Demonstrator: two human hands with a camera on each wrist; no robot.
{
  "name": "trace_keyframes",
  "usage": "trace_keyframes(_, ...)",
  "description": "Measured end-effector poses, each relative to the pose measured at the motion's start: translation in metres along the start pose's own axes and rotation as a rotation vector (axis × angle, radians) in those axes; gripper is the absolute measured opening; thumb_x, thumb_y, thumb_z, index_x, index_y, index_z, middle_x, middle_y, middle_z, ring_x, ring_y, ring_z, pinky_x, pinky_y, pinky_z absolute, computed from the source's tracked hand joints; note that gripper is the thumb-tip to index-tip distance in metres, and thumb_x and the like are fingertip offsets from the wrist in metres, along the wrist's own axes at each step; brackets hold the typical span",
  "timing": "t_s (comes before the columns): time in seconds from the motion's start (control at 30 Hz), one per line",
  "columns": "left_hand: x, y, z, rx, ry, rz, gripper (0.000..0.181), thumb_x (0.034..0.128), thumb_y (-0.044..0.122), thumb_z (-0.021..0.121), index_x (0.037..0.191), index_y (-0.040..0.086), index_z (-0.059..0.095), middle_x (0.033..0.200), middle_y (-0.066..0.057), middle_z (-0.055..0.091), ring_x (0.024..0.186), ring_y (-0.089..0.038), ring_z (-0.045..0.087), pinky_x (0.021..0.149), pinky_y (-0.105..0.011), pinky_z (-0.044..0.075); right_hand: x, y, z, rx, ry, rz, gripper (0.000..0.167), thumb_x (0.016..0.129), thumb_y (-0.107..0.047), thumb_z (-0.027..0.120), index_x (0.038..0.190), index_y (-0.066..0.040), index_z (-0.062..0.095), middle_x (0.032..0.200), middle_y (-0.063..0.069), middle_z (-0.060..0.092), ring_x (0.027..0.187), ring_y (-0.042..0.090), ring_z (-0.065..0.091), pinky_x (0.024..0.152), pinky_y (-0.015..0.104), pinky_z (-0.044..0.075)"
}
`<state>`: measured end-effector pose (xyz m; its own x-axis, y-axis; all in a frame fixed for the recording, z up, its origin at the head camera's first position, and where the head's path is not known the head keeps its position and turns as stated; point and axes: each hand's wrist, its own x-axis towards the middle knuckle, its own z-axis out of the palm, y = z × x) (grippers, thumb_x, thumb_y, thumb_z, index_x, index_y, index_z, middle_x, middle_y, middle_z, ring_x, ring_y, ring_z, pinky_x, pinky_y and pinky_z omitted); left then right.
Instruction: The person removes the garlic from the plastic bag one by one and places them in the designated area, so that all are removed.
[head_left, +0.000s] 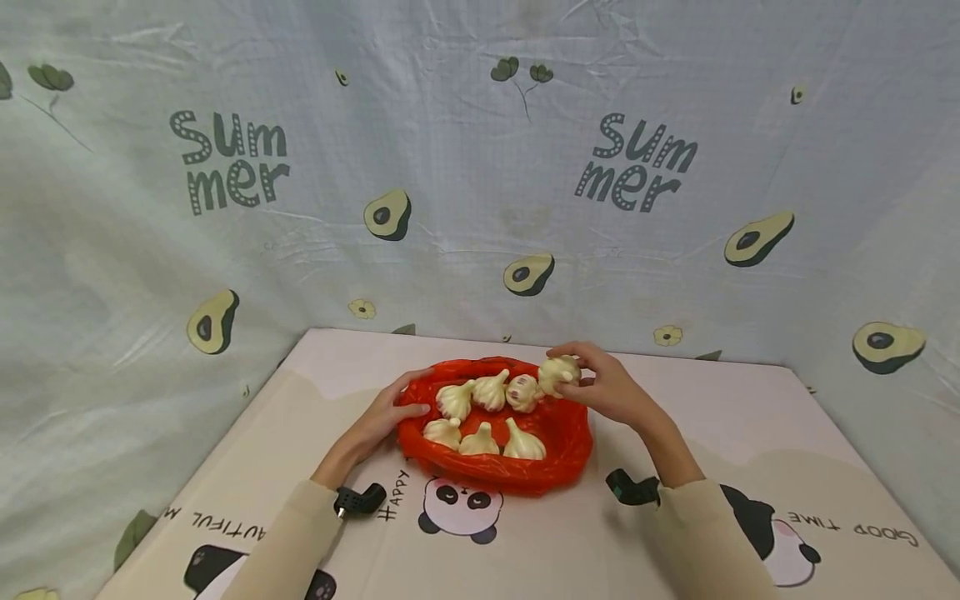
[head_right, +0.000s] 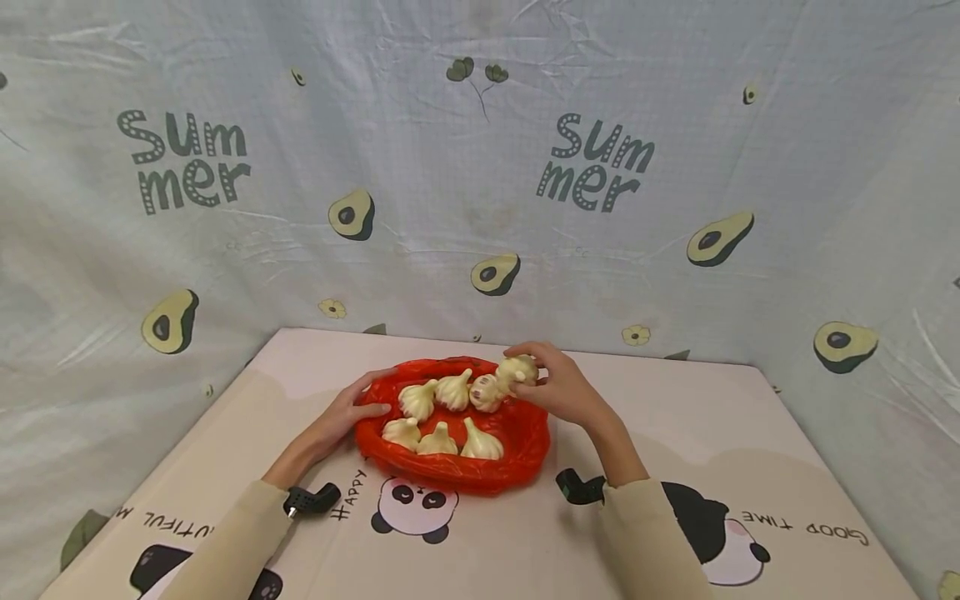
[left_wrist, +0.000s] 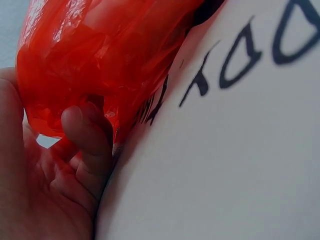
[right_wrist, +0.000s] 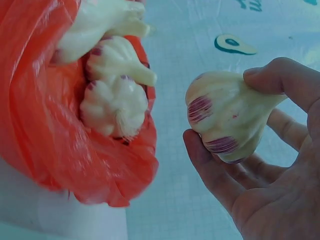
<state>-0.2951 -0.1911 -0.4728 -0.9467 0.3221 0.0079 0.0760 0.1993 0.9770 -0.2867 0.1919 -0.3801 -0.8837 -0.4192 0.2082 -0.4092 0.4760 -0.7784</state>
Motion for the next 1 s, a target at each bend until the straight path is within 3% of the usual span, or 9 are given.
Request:
trace_keyframes(0.43, 0.001, 0.001, 0.0, 0.002, 0.008, -0.01, 0.063, 0.0974, 0.019, 0.063, 0.157, 0.021, 0.041, 0.165, -0.013, 0.036, 0.148, -0.04, 0.04, 0.12, -0.057, 0.04, -0.005, 0.006, -0.023, 0.003, -0.018, -0.018, 0.045, 0.095, -0.015, 0.073, 0.137, -0.007, 0.06, 0.139, 0.016, 0.058, 0.119, 0.034, 0.06, 0.097, 0.042, 0.058)
trace_keyframes(0.7, 0.002, 0.001, 0.001, -0.014, 0.017, -0.024, 0.062, 0.0972, 0.019, 0.064, 0.155, 0.024, 0.043, 0.164, -0.011, 0.038, 0.147, -0.039, 0.041, 0.119, -0.056, 0.042, -0.009, 0.009, -0.036, -0.005, -0.013, 0.01, 0.044, 0.095, -0.017, 0.072, 0.137, -0.008, 0.06, 0.133, 0.016, 0.061, 0.117, 0.033, 0.06, 0.088, 0.026, 0.058)
trace_keyframes(1.0, 0.001, 0.0, 0.0, -0.005, 0.004, -0.011, 0.062, 0.0975, 0.019, 0.063, 0.156, 0.021, 0.042, 0.165, -0.014, 0.036, 0.147, -0.041, 0.04, 0.119, -0.056, 0.043, -0.018, 0.015, -0.052, -0.046, -0.009, 0.036, 0.042, 0.097, -0.018, 0.071, 0.136, -0.009, 0.059, 0.131, 0.017, 0.061, 0.115, 0.034, 0.06, 0.082, 0.028, 0.058)
